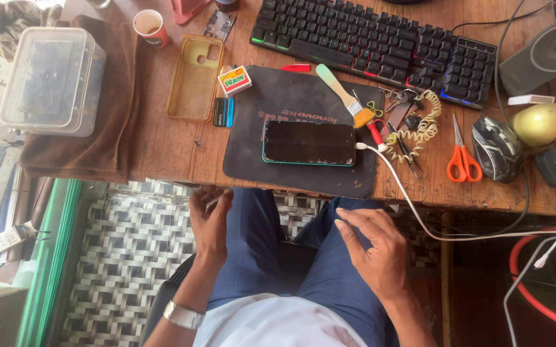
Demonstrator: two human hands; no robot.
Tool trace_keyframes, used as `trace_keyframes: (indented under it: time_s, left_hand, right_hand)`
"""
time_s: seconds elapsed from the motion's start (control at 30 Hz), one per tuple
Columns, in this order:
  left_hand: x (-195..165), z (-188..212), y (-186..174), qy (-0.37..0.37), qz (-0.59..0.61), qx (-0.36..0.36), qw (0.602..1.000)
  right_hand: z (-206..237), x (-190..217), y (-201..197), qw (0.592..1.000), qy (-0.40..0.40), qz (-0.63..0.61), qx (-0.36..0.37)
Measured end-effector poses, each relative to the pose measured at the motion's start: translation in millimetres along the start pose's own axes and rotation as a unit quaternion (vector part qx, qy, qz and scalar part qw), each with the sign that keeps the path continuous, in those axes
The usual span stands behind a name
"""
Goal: The person reassembles a smartphone by fitting a teal frame around the device, then connects a charging cable to test the screen. They apply glue along the phone's edge and wrap a rubber band around it to secure the assembly. The person also briefly interacts with a wall power strip.
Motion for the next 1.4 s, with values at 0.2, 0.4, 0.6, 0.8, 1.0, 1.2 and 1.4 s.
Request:
trace_keyframes:
  time_s: [0.2,0.4,0.6,0.8,1.0,1.2,1.4]
  left_hand:
    - [4,-31,18,-0.011,0.055,-0.024,0.998]
    - [19,-36,17,0.010,0.104,-0.054,0.993]
    - [22,-40,18,0.012,0.122,-0.088,0.989]
    - [24,-31,16,0.027,0.154,-0.090,0.984]
    - [24,19,-16,0.015,0.143,-0.078,0.987]
    - [19,90,-56,-0.082,0.112,-0.081,0.987]
    - [16,116,-75,-0.050,0.068,-0.040,0.996]
  right_hand:
    - [-10,21,-5,0.998,-0.044,0.032,-0.025]
    - [-35,41,3,0.994,-0.093,0.056,-0.005]
    - [-32,51,23,0.988,-0.132,0.046,0.060]
    - [-12,44,25,0.989,-0.119,0.062,0.069]
    - [-2,38,29,0.986,-0.122,0.066,0.087]
    - [8,42,46,0.981,-0.144,0.057,0.119]
    - [21,56,78,0.972,-0.139,0.053,0.179]
Point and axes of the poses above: each hand's wrist, its own z-axis away from the middle knuckle, its own y-axis out of the palm, x = y × z, the point moved 7 cm from there along -z, towards the middle knuckle, and after that the axes turned 13 degrees about y, right-handed, at the moved point
